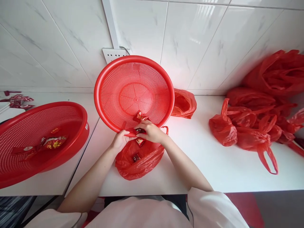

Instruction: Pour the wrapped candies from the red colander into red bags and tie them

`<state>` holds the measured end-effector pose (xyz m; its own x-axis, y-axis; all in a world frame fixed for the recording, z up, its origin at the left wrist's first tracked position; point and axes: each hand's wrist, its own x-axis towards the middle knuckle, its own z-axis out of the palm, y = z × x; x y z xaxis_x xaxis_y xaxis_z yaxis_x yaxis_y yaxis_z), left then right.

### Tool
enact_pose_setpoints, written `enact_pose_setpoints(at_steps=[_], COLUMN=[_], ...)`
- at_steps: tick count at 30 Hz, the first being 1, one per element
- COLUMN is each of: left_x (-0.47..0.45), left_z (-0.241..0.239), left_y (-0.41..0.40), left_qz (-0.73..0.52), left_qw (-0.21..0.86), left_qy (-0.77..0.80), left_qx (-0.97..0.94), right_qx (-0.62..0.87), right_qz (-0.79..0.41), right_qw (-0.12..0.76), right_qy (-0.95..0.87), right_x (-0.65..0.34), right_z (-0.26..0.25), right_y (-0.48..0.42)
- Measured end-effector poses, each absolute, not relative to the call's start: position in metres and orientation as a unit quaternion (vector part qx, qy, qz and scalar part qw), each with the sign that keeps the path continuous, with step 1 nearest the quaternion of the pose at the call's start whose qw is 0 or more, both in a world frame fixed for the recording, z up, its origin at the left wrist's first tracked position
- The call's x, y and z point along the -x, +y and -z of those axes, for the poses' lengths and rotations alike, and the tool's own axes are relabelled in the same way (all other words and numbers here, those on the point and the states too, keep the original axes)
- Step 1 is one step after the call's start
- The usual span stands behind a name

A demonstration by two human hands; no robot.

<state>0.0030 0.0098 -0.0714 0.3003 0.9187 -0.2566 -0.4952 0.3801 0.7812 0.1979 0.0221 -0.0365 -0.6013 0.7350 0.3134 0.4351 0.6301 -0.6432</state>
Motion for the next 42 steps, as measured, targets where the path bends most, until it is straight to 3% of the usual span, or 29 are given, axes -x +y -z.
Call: enact_pose_setpoints(at_steps=[7, 16, 20, 24, 30, 34, 37, 42], left_x=[0.007, 0.012, 0.012, 0.011, 0.005, 0.000, 0.001, 0.006], left_z=[0.065, 0.066, 0.064, 0.062, 0.064, 0.069, 0.071, 0.071], left_y=[0.016, 0.019, 0.019, 0.018, 0.012, 0.007, 0.007, 0.013], left_qz=[-0.488, -0.503, -0.496, -0.495, -0.458, -0.440, -0.442, -0.450], left_qw=[0.730, 0.724, 0.728, 0.722, 0.746, 0.765, 0.757, 0.763], left_qy=[0.359, 0.339, 0.351, 0.350, 0.365, 0.352, 0.365, 0.365], left_qx=[-0.316, -0.328, -0.318, -0.334, -0.315, -0.314, -0.313, -0.287], right_qx=[0.383, 0.400, 0.394, 0.378, 0.474, 0.531, 0.525, 0.442], right_qz=[-0.515, -0.537, -0.511, -0.466, -0.180, -0.062, -0.090, -0.160], right_qw=[0.377, 0.376, 0.357, 0.247, 0.299, 0.218, 0.158, 0.158], right_qy=[-0.668, -0.641, -0.675, -0.761, -0.809, -0.816, -0.832, -0.868], right_x=[-0.215, -0.225, -0.225, -0.227, -0.216, -0.202, -0.199, -0.209], right_z=[0.029, 0.024, 0.020, 0.012, 0.022, 0.047, 0.056, 0.038], right_y=[0.029, 0.030, 0.024, 0.018, 0.022, 0.024, 0.023, 0.021])
